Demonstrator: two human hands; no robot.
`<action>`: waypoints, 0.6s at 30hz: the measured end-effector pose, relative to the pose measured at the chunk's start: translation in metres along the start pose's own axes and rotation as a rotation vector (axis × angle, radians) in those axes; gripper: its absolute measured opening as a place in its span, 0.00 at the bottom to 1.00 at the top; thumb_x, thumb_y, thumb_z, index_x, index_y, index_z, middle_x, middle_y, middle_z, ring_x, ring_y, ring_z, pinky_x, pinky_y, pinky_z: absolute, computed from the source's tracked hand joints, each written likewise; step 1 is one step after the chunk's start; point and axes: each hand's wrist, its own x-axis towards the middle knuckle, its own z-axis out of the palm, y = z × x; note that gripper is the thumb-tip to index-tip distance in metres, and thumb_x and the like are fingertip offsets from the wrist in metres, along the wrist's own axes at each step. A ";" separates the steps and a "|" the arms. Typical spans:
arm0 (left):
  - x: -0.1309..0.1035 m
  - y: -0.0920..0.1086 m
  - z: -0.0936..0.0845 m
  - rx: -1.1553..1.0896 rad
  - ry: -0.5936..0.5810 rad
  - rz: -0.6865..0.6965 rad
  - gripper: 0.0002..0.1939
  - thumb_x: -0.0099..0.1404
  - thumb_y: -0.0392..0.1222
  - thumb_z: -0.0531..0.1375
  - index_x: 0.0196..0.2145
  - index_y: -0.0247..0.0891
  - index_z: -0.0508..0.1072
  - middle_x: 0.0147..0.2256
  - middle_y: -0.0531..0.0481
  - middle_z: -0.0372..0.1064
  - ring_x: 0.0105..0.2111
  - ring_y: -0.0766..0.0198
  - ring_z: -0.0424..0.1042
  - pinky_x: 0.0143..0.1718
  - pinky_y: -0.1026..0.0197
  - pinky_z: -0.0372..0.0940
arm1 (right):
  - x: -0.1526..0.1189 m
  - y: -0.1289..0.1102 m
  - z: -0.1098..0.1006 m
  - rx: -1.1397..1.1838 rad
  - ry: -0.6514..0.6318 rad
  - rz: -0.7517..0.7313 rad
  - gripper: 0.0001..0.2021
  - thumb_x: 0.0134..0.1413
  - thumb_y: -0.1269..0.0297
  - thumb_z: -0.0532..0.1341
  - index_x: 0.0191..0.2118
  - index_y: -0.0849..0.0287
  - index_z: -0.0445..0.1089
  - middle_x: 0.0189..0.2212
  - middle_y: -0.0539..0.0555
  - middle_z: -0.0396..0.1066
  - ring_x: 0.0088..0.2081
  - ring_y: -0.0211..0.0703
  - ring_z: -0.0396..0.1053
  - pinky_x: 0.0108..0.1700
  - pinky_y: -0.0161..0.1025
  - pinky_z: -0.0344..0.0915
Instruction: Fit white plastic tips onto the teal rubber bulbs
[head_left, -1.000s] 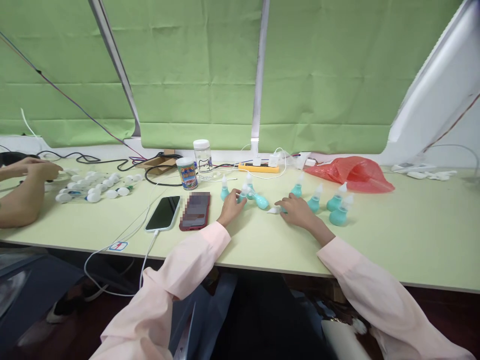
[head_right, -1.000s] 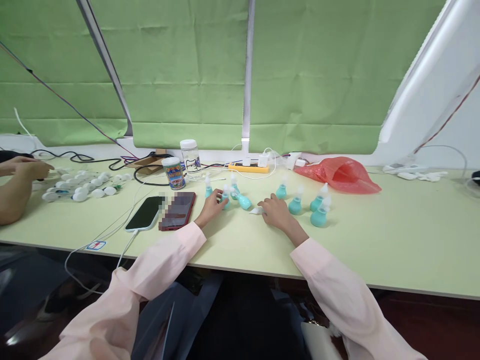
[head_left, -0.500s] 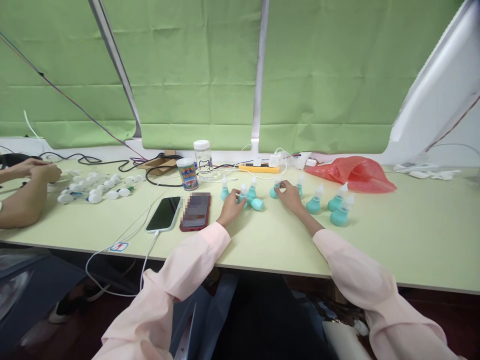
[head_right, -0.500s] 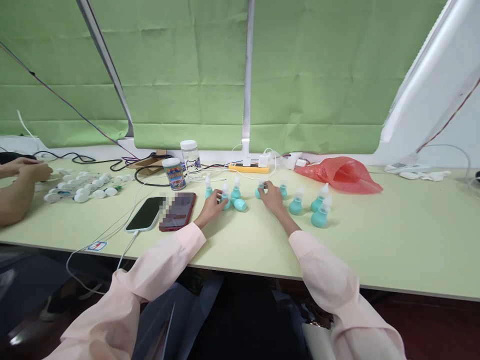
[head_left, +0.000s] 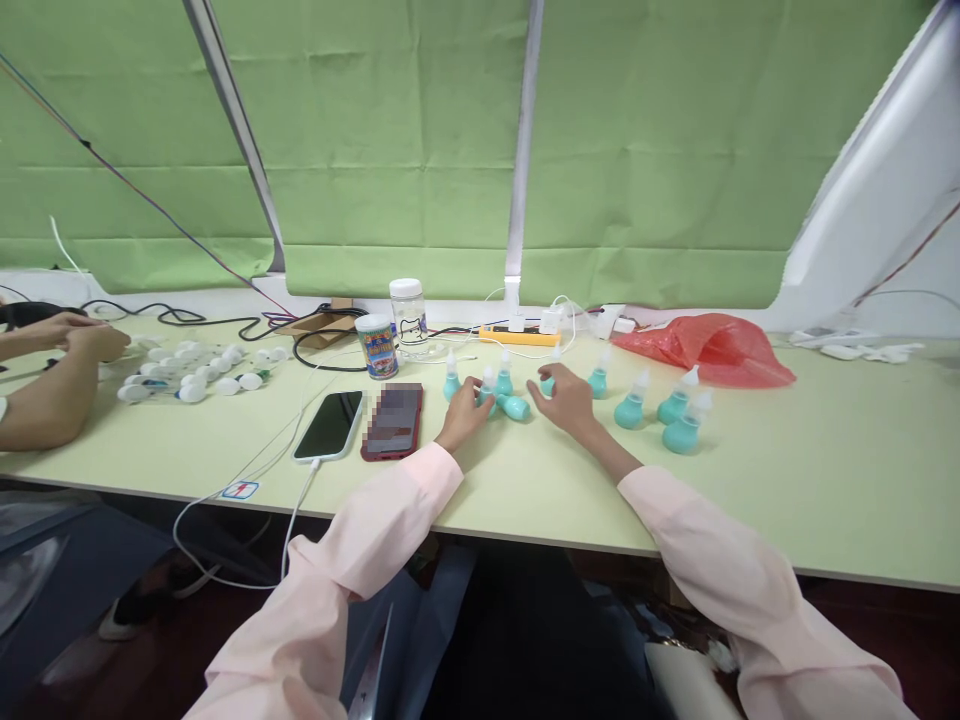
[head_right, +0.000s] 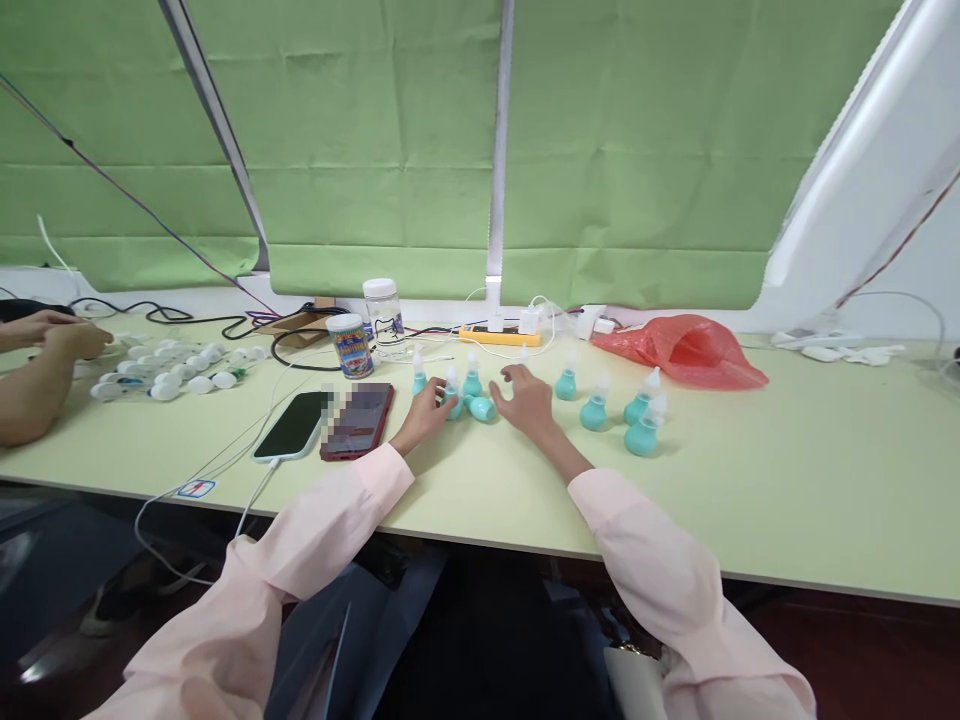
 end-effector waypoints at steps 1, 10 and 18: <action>0.000 -0.001 0.000 -0.001 0.003 0.006 0.14 0.54 0.45 0.53 0.37 0.37 0.60 0.31 0.48 0.63 0.28 0.67 0.62 0.28 0.64 0.57 | -0.003 -0.006 0.001 0.006 -0.075 -0.043 0.15 0.49 0.55 0.51 0.38 0.60 0.63 0.35 0.55 0.67 0.32 0.42 0.65 0.32 0.37 0.56; -0.001 0.001 -0.001 -0.004 0.063 0.052 0.13 0.56 0.46 0.51 0.36 0.36 0.61 0.35 0.47 0.64 0.34 0.64 0.63 0.34 0.62 0.58 | 0.000 -0.009 -0.001 0.217 -0.506 -0.098 0.12 0.42 0.62 0.58 0.36 0.60 0.67 0.35 0.56 0.69 0.31 0.41 0.65 0.34 0.37 0.58; -0.003 0.010 -0.007 -0.071 0.155 0.072 0.11 0.55 0.45 0.53 0.35 0.37 0.61 0.34 0.49 0.65 0.32 0.66 0.64 0.33 0.63 0.58 | 0.006 0.009 -0.020 0.261 -0.437 0.031 0.13 0.30 0.60 0.61 0.27 0.60 0.64 0.27 0.50 0.68 0.25 0.36 0.63 0.27 0.33 0.59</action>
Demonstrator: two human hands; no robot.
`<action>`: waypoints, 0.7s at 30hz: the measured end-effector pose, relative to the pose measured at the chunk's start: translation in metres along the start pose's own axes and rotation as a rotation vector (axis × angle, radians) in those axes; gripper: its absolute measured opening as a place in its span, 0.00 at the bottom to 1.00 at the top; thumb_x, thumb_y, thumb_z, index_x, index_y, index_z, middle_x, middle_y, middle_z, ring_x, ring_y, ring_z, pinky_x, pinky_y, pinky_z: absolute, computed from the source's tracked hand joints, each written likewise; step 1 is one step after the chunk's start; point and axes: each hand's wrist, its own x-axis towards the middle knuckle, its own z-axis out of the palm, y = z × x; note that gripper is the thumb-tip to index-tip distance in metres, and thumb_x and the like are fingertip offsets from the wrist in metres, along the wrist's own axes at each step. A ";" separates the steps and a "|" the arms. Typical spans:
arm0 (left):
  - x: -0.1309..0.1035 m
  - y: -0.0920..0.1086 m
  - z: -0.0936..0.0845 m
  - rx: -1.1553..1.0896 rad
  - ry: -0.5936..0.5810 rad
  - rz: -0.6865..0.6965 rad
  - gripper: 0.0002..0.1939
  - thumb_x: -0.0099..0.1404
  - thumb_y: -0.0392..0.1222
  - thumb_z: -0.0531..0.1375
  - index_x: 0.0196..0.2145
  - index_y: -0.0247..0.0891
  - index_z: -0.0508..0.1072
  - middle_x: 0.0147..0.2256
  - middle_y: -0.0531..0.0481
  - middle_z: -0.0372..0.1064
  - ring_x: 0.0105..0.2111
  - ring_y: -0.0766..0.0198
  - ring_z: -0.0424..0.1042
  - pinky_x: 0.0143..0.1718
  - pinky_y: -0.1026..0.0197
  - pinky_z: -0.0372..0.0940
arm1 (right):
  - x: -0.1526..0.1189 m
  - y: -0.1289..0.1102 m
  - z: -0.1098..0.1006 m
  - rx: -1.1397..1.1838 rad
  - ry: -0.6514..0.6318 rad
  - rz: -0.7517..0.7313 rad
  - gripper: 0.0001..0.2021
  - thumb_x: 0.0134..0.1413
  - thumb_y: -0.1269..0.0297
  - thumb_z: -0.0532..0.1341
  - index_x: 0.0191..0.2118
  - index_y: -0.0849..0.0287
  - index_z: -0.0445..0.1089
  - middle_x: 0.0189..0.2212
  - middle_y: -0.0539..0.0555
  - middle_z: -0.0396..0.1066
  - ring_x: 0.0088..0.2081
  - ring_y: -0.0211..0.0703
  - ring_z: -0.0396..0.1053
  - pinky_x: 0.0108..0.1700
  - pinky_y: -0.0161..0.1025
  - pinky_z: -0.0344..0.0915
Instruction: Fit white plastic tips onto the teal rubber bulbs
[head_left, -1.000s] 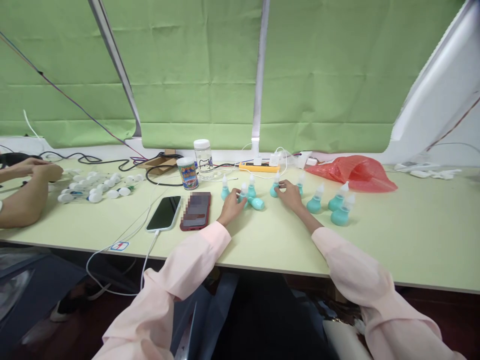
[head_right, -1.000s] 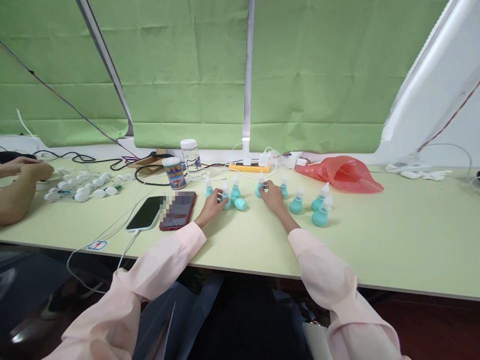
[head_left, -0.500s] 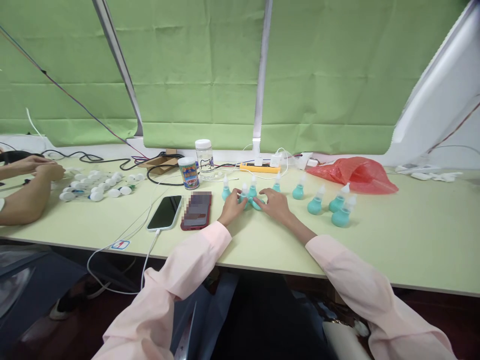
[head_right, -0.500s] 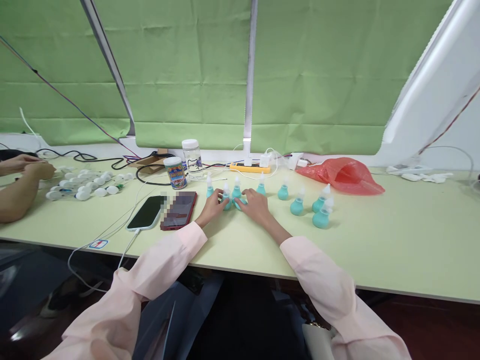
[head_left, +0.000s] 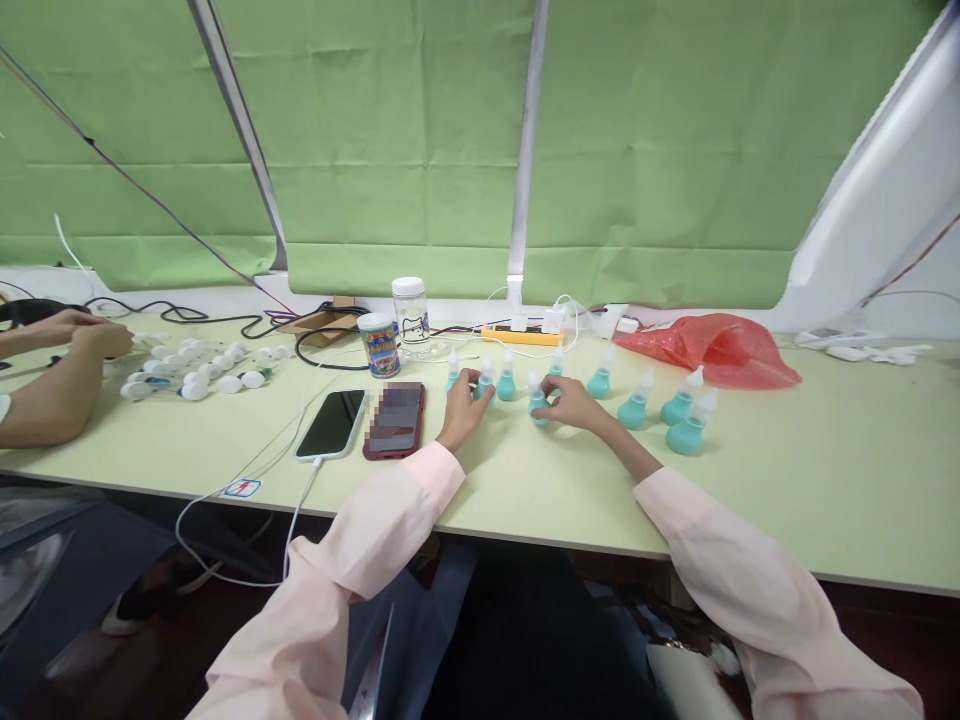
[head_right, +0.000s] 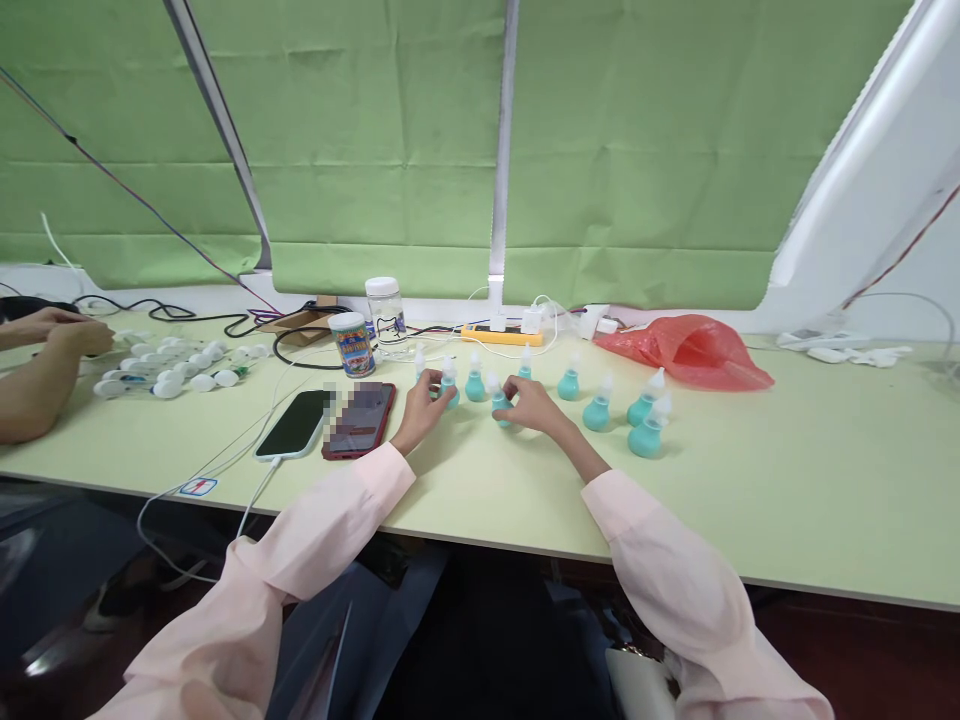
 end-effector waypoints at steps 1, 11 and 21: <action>0.000 0.000 0.000 -0.002 -0.003 0.000 0.11 0.55 0.44 0.53 0.35 0.38 0.61 0.34 0.50 0.65 0.32 0.67 0.64 0.33 0.64 0.58 | -0.002 0.004 -0.003 0.005 0.040 0.022 0.13 0.30 0.59 0.61 0.26 0.59 0.63 0.27 0.49 0.68 0.24 0.36 0.63 0.27 0.33 0.59; -0.001 -0.009 0.006 -0.006 -0.047 0.006 0.11 0.55 0.42 0.52 0.37 0.38 0.61 0.35 0.48 0.66 0.35 0.65 0.65 0.33 0.64 0.59 | -0.014 0.048 -0.014 -0.226 0.342 0.266 0.13 0.36 0.58 0.58 0.29 0.62 0.64 0.25 0.54 0.69 0.29 0.41 0.66 0.34 0.36 0.60; -0.007 0.005 0.001 0.019 -0.106 0.025 0.13 0.54 0.40 0.50 0.39 0.39 0.62 0.22 0.55 0.60 0.23 0.69 0.60 0.25 0.67 0.54 | -0.011 0.053 -0.009 -0.288 0.305 0.353 0.23 0.42 0.58 0.56 0.45 0.67 0.61 0.33 0.61 0.69 0.38 0.49 0.66 0.39 0.40 0.59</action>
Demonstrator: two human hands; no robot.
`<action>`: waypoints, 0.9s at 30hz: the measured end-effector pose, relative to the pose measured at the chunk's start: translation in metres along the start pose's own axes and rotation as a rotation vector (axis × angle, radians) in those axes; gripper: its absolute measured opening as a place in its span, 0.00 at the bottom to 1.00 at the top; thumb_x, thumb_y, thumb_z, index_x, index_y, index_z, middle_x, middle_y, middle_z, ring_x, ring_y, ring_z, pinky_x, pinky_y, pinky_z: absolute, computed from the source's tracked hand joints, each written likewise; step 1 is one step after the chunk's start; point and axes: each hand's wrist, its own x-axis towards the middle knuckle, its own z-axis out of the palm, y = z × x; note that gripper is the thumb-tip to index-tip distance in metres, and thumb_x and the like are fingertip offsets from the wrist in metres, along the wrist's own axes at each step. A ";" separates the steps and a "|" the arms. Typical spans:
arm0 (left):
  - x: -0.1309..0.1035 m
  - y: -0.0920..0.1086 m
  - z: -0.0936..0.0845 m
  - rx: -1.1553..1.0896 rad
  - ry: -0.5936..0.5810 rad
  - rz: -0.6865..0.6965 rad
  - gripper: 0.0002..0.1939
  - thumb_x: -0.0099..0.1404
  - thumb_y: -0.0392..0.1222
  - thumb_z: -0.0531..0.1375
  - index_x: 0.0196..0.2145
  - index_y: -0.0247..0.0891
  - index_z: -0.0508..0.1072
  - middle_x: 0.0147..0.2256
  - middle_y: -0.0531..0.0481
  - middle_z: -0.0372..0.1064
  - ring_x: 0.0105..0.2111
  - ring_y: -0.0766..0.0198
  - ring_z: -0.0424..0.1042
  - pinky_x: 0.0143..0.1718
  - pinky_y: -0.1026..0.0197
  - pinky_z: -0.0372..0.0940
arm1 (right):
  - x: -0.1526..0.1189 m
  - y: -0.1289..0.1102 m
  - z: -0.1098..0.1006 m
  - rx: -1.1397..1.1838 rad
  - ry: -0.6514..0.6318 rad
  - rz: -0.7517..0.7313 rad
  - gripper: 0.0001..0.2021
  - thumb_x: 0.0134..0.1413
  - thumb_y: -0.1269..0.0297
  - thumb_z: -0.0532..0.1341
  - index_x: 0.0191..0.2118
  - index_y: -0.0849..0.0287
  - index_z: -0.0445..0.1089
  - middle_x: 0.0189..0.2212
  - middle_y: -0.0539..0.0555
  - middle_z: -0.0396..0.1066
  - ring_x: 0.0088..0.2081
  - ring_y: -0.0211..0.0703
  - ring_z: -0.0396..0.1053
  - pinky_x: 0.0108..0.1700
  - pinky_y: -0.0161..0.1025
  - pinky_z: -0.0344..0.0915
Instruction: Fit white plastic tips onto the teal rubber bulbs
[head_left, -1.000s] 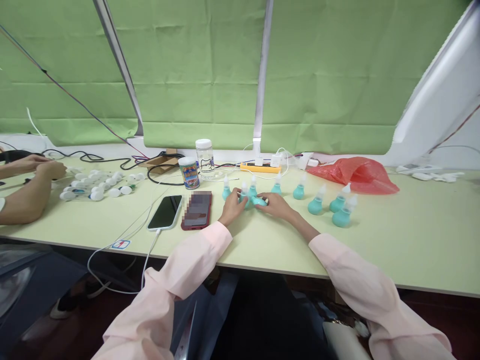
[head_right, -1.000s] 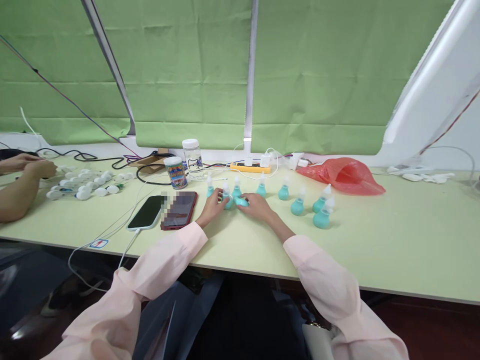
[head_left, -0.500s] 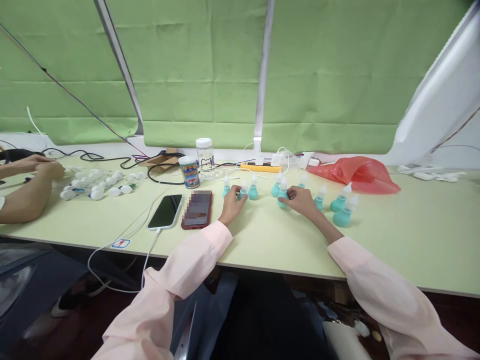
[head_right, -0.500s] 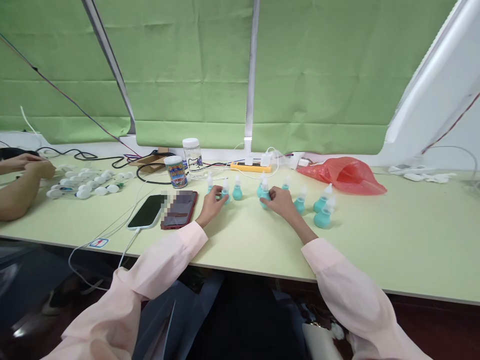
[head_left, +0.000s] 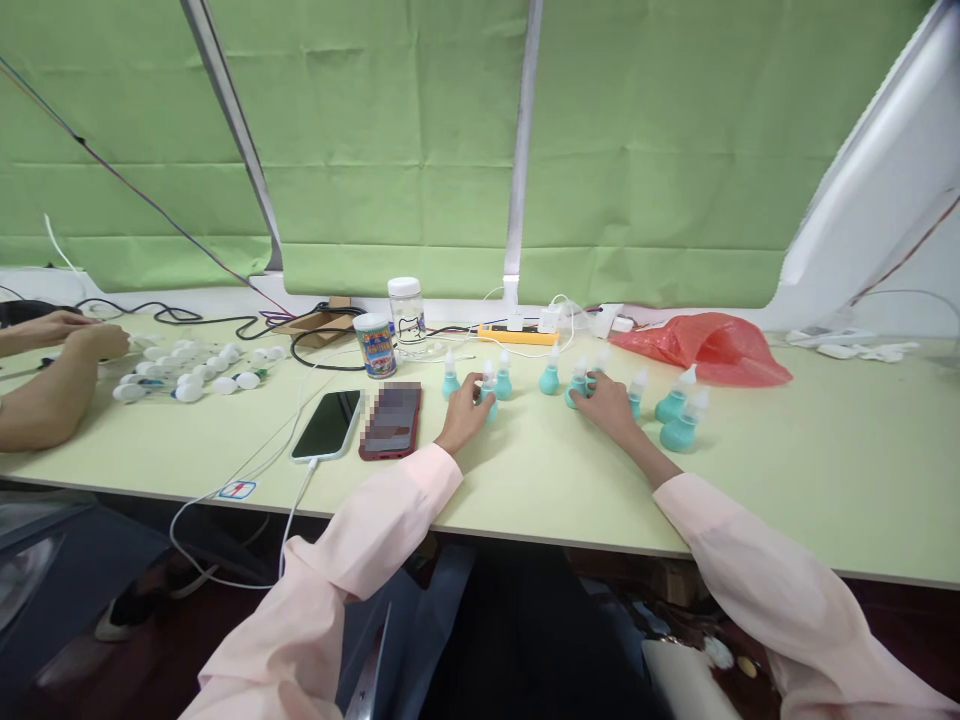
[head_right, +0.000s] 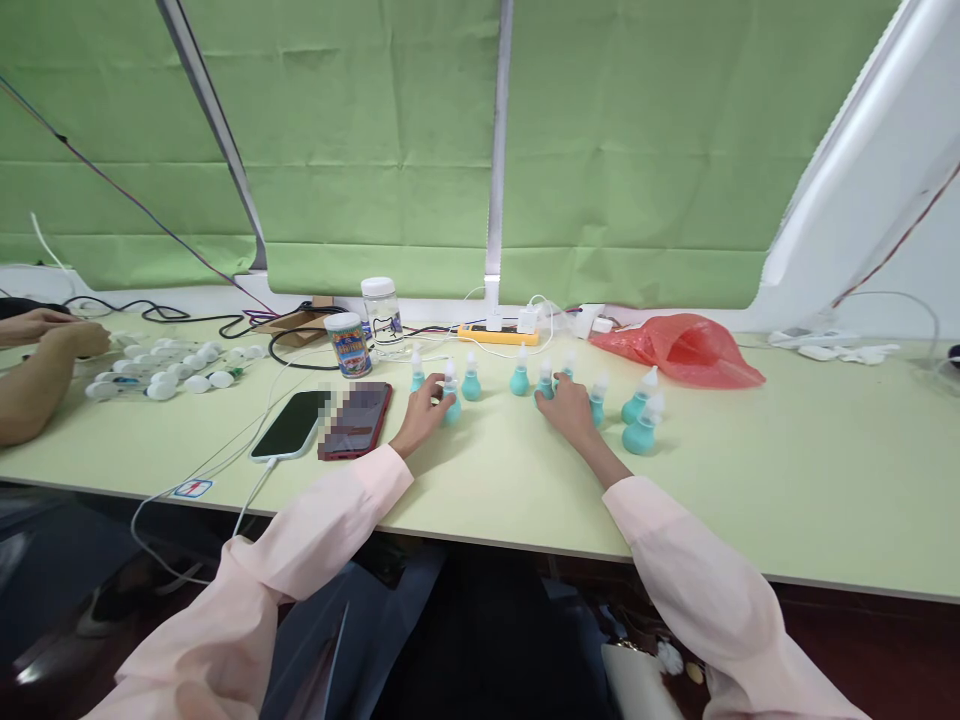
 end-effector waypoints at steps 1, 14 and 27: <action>-0.001 0.001 0.000 0.008 -0.016 0.006 0.13 0.55 0.39 0.49 0.39 0.39 0.62 0.22 0.56 0.59 0.22 0.69 0.59 0.24 0.67 0.53 | -0.001 -0.001 -0.001 0.006 0.007 0.008 0.25 0.42 0.58 0.56 0.47 0.67 0.59 0.34 0.61 0.69 0.38 0.49 0.66 0.39 0.41 0.59; -0.003 0.004 0.000 0.050 -0.166 0.006 0.11 0.58 0.43 0.46 0.35 0.38 0.63 0.22 0.55 0.62 0.23 0.68 0.60 0.26 0.67 0.54 | -0.013 -0.016 -0.009 0.057 0.139 0.060 0.33 0.40 0.58 0.56 0.53 0.64 0.43 0.43 0.62 0.61 0.41 0.50 0.62 0.38 0.42 0.58; -0.018 0.015 0.005 0.342 -0.304 0.310 0.15 0.51 0.44 0.54 0.37 0.40 0.66 0.29 0.48 0.65 0.32 0.59 0.64 0.33 0.61 0.56 | -0.052 -0.053 -0.004 0.562 -0.243 -0.417 0.15 0.50 0.52 0.49 0.32 0.59 0.61 0.19 0.48 0.58 0.21 0.35 0.56 0.25 0.33 0.54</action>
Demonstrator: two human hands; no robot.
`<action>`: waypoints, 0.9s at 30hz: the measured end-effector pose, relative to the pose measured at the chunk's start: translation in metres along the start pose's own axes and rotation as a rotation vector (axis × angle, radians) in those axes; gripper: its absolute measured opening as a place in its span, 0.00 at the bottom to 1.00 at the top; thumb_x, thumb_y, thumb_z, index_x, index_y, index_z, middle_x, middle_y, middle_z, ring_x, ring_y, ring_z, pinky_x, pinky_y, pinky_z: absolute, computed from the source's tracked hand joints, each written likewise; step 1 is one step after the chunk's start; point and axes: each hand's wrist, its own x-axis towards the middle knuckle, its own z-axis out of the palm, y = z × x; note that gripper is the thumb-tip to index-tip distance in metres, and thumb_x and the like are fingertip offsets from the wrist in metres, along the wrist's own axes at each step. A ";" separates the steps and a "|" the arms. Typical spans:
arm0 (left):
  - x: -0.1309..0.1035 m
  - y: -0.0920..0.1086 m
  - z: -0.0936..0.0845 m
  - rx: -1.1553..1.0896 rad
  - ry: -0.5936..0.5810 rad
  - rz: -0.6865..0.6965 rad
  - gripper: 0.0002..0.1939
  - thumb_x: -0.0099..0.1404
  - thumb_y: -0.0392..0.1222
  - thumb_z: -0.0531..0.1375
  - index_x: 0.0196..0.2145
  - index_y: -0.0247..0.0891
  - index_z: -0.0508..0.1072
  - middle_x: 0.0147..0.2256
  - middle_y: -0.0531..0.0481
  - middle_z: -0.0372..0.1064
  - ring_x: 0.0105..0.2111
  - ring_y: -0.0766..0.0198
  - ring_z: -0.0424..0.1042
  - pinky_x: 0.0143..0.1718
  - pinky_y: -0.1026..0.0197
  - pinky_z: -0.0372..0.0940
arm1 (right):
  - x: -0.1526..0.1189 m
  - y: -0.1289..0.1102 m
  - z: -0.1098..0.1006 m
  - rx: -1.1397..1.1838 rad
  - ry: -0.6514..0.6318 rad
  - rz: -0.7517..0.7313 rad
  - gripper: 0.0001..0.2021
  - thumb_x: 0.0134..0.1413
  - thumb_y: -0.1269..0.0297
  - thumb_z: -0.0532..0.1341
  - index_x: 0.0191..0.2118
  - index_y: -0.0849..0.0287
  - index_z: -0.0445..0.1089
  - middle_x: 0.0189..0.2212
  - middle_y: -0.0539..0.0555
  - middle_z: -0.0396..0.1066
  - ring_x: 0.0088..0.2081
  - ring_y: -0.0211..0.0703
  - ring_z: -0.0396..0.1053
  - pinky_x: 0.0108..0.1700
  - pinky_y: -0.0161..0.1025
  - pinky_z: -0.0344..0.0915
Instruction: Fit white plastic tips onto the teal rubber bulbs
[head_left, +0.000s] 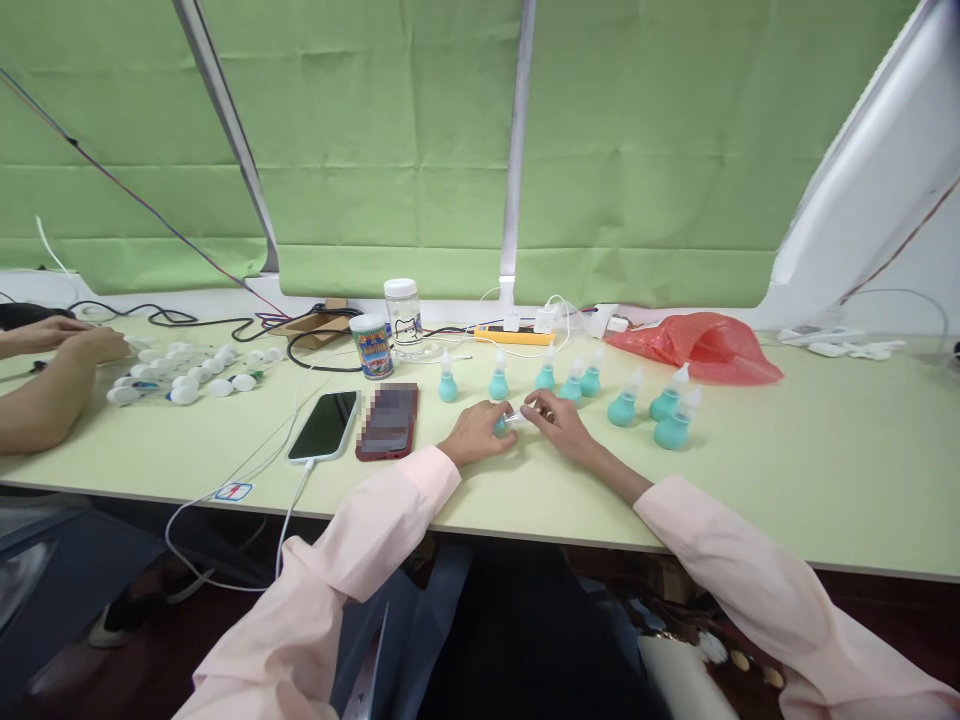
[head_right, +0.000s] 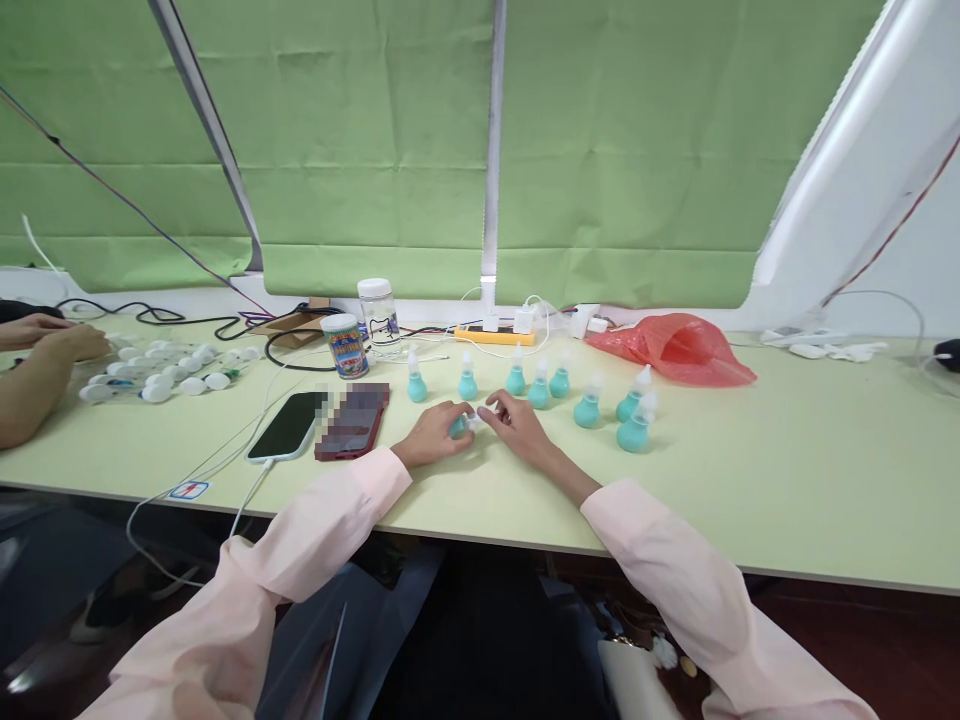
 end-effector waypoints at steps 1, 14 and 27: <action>-0.001 0.001 0.000 -0.014 -0.003 0.011 0.14 0.51 0.45 0.55 0.37 0.40 0.66 0.29 0.48 0.65 0.33 0.59 0.64 0.34 0.61 0.57 | 0.000 -0.001 0.003 0.047 -0.065 0.024 0.17 0.50 0.51 0.48 0.27 0.60 0.61 0.18 0.47 0.57 0.21 0.34 0.55 0.25 0.33 0.53; -0.001 0.005 0.001 -0.093 -0.042 0.065 0.18 0.58 0.52 0.49 0.41 0.40 0.66 0.31 0.46 0.65 0.33 0.61 0.64 0.36 0.62 0.56 | 0.010 0.001 0.021 0.518 -0.143 0.472 0.25 0.46 0.41 0.45 0.13 0.57 0.49 0.08 0.45 0.44 0.12 0.31 0.42 0.15 0.33 0.41; 0.000 0.003 -0.001 -0.206 0.071 -0.094 0.21 0.56 0.53 0.50 0.44 0.40 0.57 0.24 0.55 0.61 0.23 0.67 0.61 0.28 0.65 0.55 | 0.011 0.016 0.009 -0.596 -0.093 0.206 0.16 0.47 0.50 0.51 0.25 0.59 0.63 0.20 0.54 0.65 0.27 0.43 0.64 0.24 0.34 0.49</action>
